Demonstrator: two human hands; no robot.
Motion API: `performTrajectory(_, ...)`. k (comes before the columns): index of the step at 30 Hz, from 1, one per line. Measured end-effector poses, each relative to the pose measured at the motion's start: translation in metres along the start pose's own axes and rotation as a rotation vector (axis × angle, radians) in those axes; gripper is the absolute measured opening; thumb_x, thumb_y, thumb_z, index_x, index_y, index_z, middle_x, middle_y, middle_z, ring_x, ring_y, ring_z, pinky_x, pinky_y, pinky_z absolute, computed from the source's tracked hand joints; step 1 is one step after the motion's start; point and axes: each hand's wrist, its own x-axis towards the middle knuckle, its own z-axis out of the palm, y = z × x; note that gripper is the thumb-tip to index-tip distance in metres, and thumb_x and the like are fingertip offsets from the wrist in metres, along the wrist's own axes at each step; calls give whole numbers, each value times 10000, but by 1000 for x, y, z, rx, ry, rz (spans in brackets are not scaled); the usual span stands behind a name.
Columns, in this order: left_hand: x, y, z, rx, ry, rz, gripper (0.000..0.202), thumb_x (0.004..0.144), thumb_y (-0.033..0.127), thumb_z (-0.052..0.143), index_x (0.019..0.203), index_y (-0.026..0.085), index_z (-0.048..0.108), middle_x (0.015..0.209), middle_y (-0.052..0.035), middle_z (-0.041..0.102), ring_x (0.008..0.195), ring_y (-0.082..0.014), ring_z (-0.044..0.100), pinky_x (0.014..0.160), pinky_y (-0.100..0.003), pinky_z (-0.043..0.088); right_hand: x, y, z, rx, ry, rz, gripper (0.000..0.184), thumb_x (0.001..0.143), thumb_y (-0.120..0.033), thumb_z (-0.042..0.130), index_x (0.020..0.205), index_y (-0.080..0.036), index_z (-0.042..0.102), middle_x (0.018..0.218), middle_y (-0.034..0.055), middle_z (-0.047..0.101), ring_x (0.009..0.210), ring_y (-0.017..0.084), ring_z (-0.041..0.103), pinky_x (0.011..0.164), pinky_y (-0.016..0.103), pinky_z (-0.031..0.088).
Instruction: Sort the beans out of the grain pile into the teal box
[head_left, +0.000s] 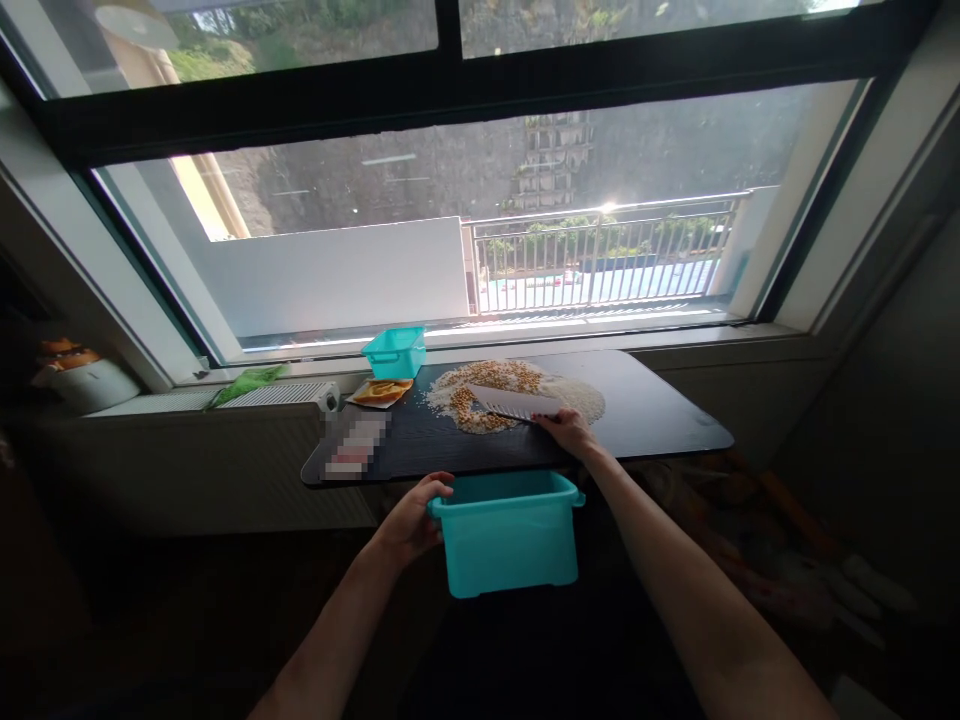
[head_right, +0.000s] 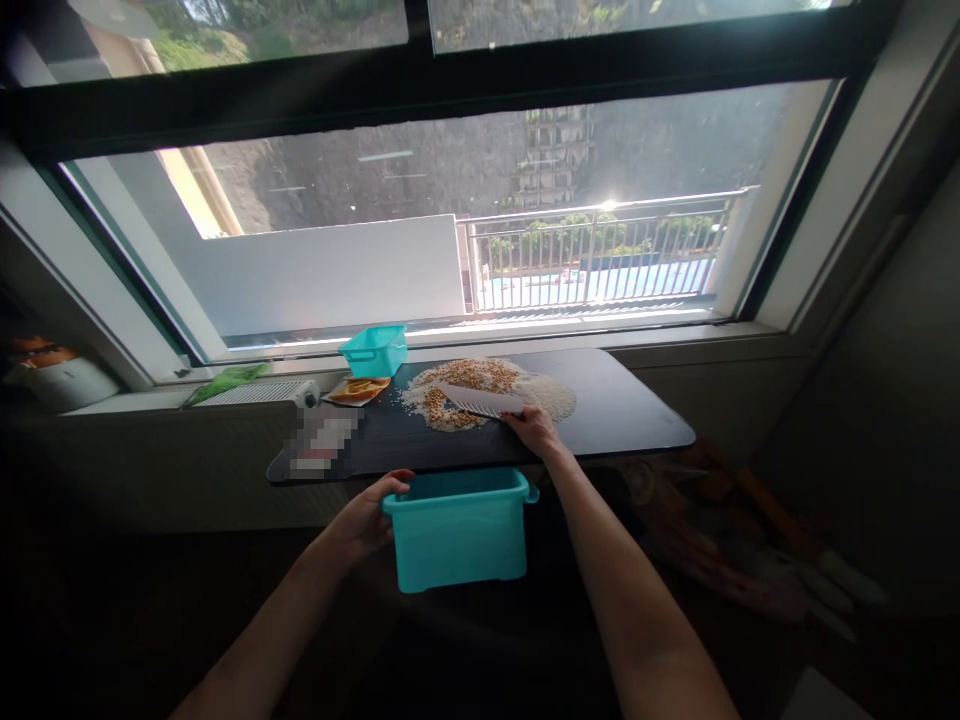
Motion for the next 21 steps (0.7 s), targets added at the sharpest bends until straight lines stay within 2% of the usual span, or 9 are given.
performTrajectory(1,-1,-1,0,3,-5,6,314,910,319,548,1175,152,533,1158,-87,572,968,-209,597,809,-408,524,-1,0,0,0,-3,-2,286,704,-407,612,580,-160,685,524,32,640,569,185,579,510,261,386)
performTrajectory(3,-2,-3,0,11,-10,15,278,865,288,582,1114,175,530,900,-17,614,681,-135,608,603,-280,514,-2,1,-1,0,-9,-1,308,712,-427,599,583,-162,688,532,33,644,582,192,585,506,261,386)
performTrajectory(5,-2,-4,-2,11,-16,25,331,757,257,643,1056,212,511,646,73,537,452,-79,505,455,-192,407,-5,0,-1,0,-16,1,327,717,-448,590,595,-163,693,551,37,653,602,199,592,507,262,386)
performTrajectory(7,-2,-5,-4,9,-16,29,373,686,255,659,1020,228,495,515,119,427,358,-54,404,397,-158,314,-7,0,-2,-2,-23,4,340,721,-465,584,604,-166,697,557,38,654,611,204,591,507,265,384)
performTrajectory(10,-2,-4,-7,6,-8,29,391,659,275,655,1010,231,487,449,138,356,318,-45,330,367,-150,243,-10,-2,-3,-5,-36,6,360,722,-485,579,593,-168,690,545,34,639,592,195,571,497,265,373)
performTrajectory(13,-2,-3,-11,2,-9,34,389,662,276,649,1013,236,487,438,138,340,314,-47,320,357,-149,212,-11,-2,-3,-1,-53,-1,383,718,-499,578,565,-160,670,545,23,622,565,175,546,490,260,361)
performTrajectory(21,0,-3,-17,7,-4,50,363,657,281,648,981,236,489,476,132,337,337,-47,342,367,-147,251,-7,5,-1,33,-96,-29,429,682,-539,593,509,-150,642,449,-19,524,489,141,483,465,253,336)
